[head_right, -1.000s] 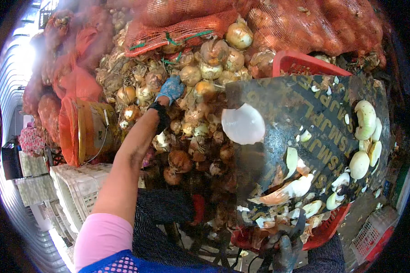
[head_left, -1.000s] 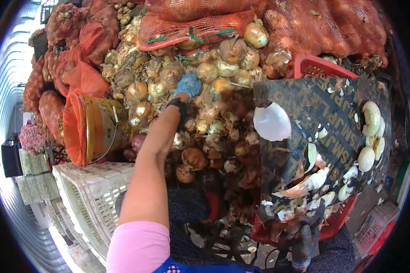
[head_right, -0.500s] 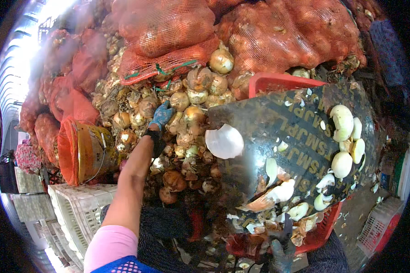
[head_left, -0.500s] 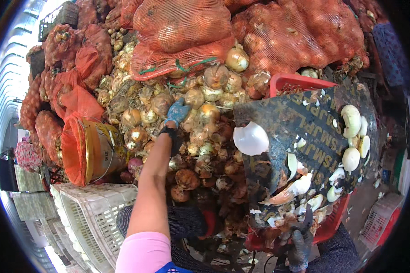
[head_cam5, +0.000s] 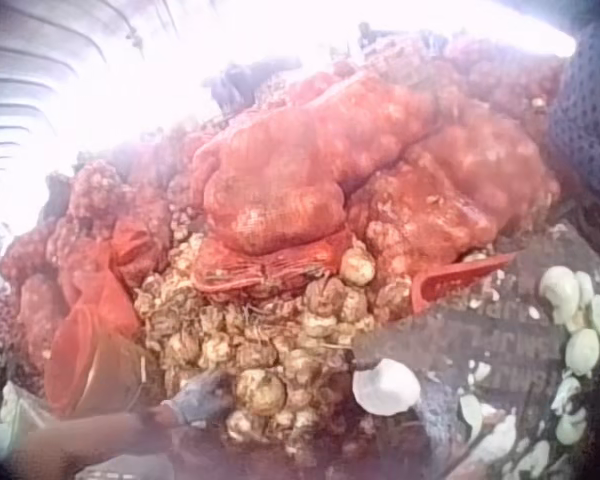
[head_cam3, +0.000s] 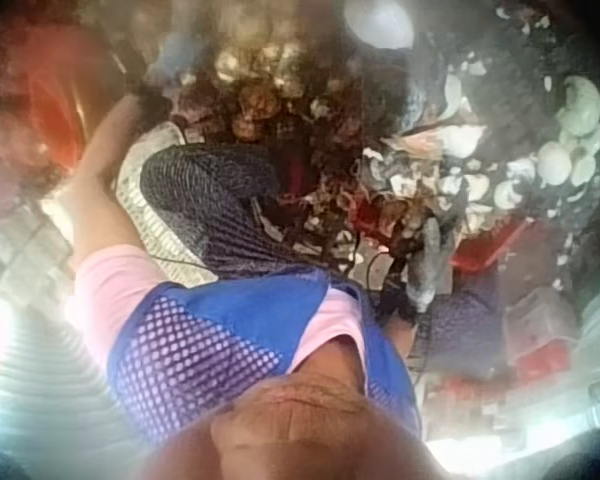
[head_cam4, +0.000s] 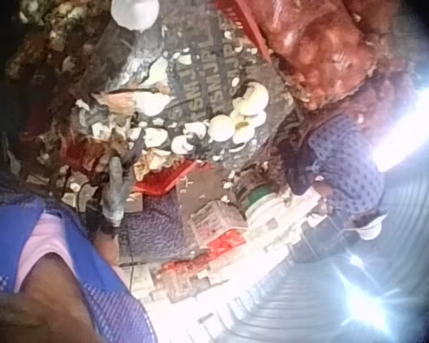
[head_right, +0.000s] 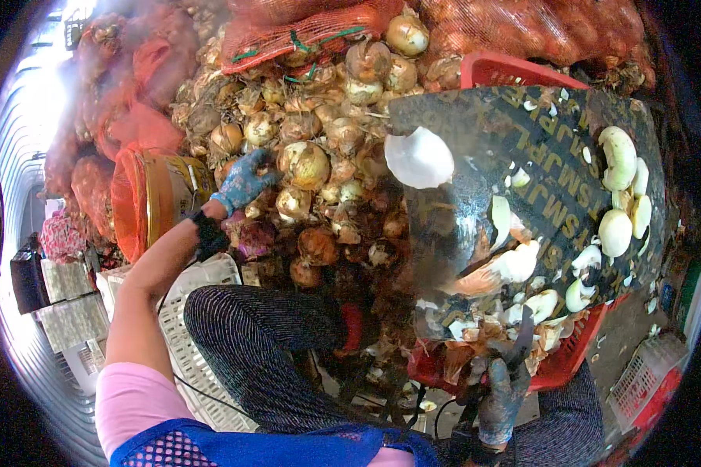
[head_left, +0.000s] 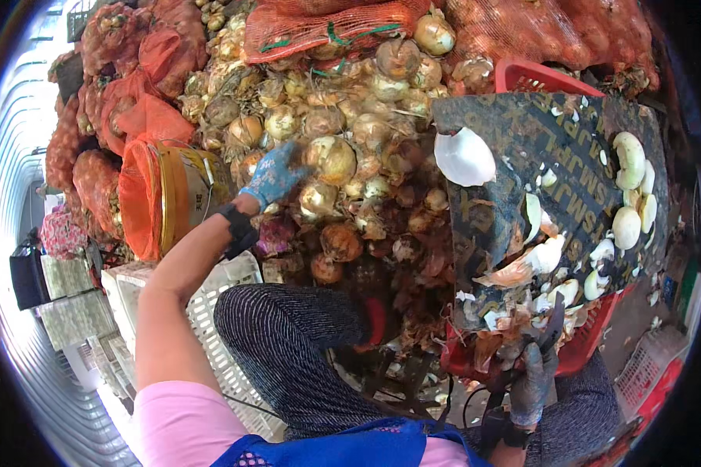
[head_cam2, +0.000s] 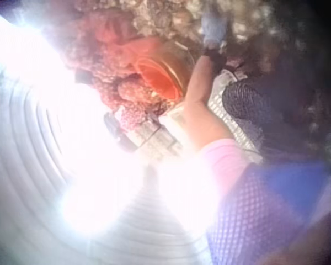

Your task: Peeling onions using a knife in a processing facility.

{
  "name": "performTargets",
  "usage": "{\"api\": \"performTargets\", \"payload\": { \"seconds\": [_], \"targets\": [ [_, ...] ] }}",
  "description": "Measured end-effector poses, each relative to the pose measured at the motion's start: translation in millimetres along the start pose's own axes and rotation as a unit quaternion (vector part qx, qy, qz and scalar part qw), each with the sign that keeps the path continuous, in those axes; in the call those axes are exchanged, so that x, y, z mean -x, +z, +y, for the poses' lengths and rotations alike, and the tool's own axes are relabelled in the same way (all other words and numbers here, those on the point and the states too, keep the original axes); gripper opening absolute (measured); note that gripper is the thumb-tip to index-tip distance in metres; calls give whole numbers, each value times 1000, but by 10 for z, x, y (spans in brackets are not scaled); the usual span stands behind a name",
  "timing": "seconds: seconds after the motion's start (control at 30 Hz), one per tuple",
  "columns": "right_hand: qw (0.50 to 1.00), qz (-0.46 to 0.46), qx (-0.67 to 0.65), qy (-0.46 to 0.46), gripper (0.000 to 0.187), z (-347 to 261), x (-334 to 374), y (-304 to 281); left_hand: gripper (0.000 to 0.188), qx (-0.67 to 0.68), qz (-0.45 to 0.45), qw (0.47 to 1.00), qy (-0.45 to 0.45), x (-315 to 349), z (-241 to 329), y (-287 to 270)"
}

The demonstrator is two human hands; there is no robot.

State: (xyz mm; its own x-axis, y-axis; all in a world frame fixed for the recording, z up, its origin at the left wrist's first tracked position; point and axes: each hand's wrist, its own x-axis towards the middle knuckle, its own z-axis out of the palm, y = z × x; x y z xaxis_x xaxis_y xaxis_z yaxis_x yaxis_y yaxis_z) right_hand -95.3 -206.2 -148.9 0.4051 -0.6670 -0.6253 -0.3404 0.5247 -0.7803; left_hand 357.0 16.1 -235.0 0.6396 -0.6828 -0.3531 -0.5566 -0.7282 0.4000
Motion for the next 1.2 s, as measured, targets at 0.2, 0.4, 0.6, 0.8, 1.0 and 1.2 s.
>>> {"api": "performTargets", "payload": {
  "seconds": [0.2,0.4,0.6,0.8,1.0,1.2],
  "targets": [
    [999,-17,-41,8,31,-100,65,68,62,2,22,998,-54,-494,-570,472],
    [1000,-23,-18,1,33,16,36,-77,92,181,120,967,-132,-323,145,765],
    [999,-29,18,5,34,-1,64,-122,77,246,29,965,-91,-171,359,911],
    [999,-29,-26,19,36,-74,159,-108,69,432,95,878,-184,-159,198,1165],
    [998,-62,-27,6,34,-190,154,-67,76,457,105,859,-204,-56,386,1167],
    [998,-61,-24,19,35,-108,102,-156,68,467,116,860,-170,-269,589,1188]
  ]
}}
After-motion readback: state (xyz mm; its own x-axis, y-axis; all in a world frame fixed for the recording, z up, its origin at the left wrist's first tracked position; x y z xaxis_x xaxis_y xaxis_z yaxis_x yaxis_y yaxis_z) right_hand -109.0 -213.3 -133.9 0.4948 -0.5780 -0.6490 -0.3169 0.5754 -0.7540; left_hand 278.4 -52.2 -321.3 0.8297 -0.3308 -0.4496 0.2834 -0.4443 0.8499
